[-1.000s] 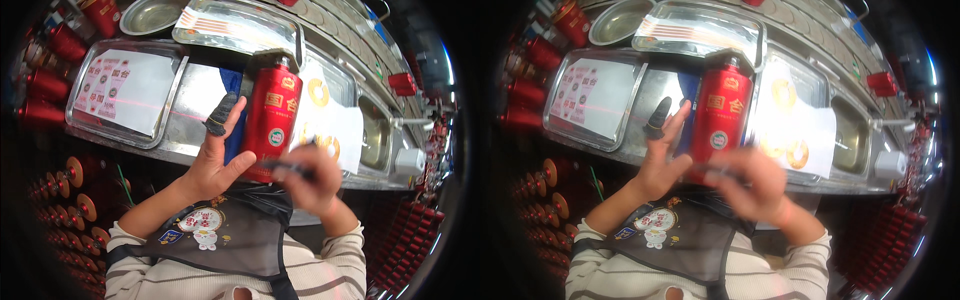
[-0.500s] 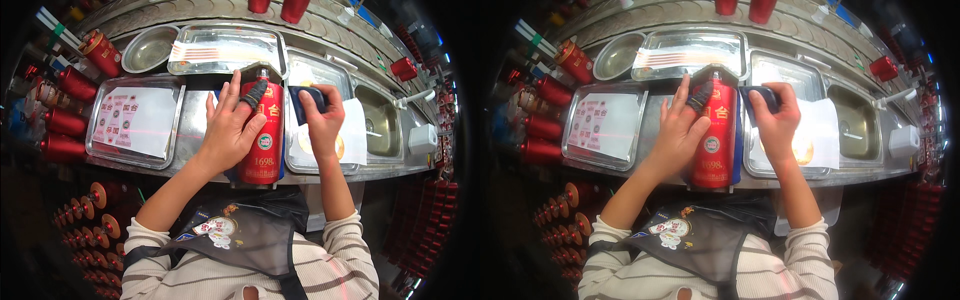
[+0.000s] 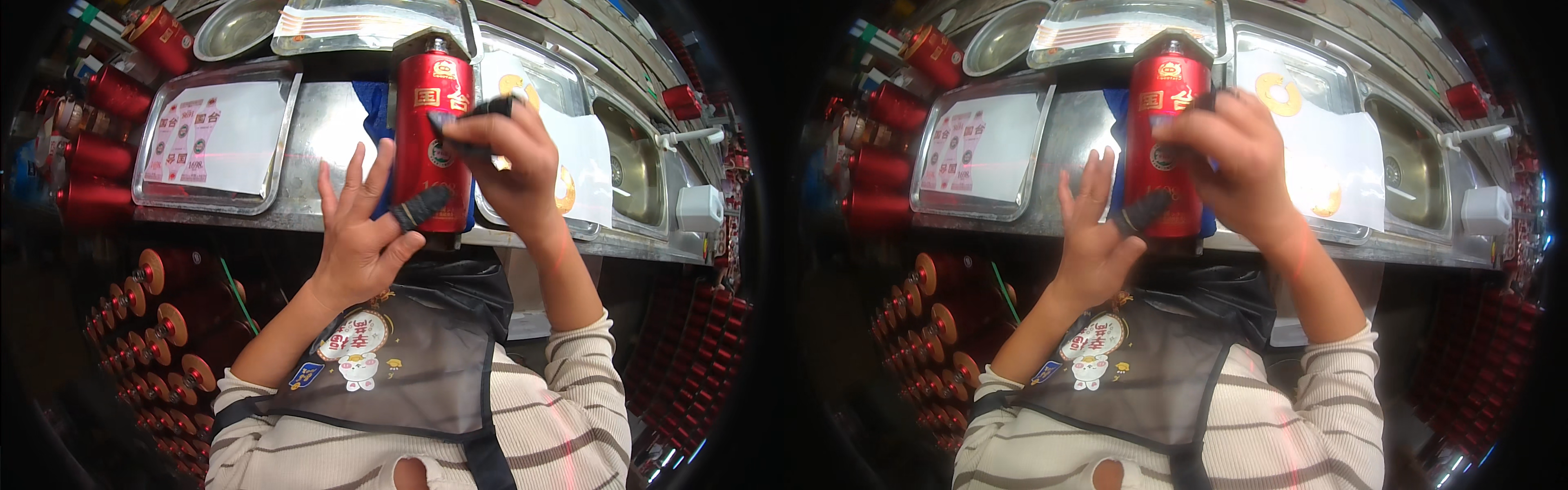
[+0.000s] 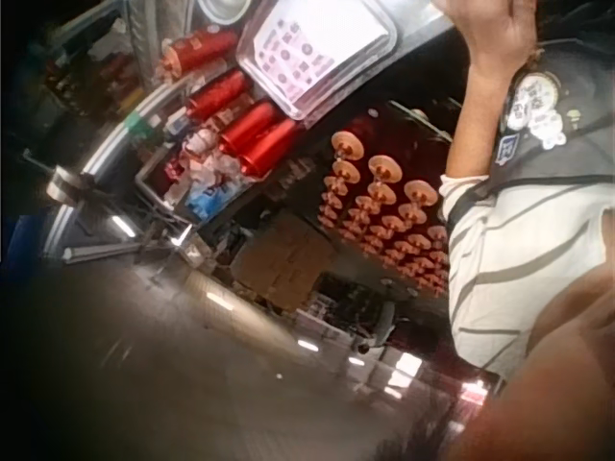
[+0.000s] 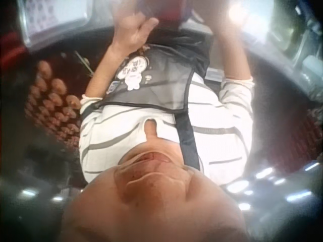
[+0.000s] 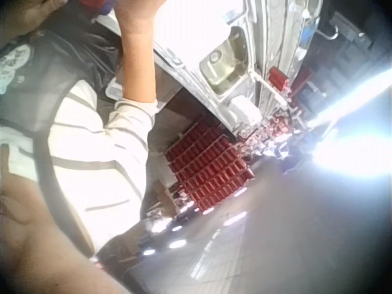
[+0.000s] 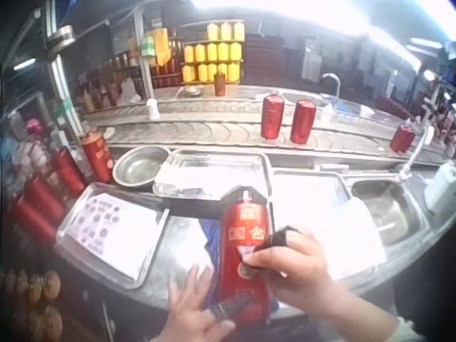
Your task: The person applies circular labels to the necks of red cylindrical containers and then wraps rectangular paper labels around the bodies. They smooth each label by hand and place finished containers on a tray.
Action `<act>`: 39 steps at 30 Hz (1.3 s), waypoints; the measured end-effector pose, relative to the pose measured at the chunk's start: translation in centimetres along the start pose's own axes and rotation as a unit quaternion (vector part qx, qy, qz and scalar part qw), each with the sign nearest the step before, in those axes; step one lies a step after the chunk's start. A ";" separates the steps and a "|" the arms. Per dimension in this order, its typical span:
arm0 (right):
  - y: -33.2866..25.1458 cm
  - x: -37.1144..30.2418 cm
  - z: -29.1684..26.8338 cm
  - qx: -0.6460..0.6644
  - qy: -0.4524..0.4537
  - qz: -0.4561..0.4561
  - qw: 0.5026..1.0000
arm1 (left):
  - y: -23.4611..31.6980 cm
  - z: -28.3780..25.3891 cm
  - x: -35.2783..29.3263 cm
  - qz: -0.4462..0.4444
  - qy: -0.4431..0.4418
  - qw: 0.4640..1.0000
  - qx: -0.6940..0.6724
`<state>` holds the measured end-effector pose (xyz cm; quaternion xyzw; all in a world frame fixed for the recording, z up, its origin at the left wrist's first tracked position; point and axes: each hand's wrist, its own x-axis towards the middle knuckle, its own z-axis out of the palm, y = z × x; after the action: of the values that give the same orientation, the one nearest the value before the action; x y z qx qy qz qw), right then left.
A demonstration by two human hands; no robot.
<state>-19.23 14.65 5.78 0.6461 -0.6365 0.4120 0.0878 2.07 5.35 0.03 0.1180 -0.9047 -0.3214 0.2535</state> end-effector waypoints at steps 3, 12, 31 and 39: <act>-3.8 -3.7 -0.4 -0.003 -0.023 -0.056 0.998 | -0.7 0.5 -1.6 -0.062 0.041 0.997 -0.026; -6.7 -7.7 2.2 0.211 0.221 0.426 0.852 | 0.7 2.1 1.4 -0.117 0.074 0.962 -0.235; -9.4 -6.5 3.7 -0.078 0.042 -0.006 0.996 | -1.0 2.9 0.4 -0.055 0.127 0.982 -0.129; -8.6 -5.9 2.5 -0.131 0.013 -0.038 0.991 | -1.1 3.4 0.9 0.033 0.174 0.981 -0.072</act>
<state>-9.64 18.94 3.90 0.6475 -0.6585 0.3301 0.1954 -0.48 5.94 -2.53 0.1237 -0.8245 -0.3515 0.4258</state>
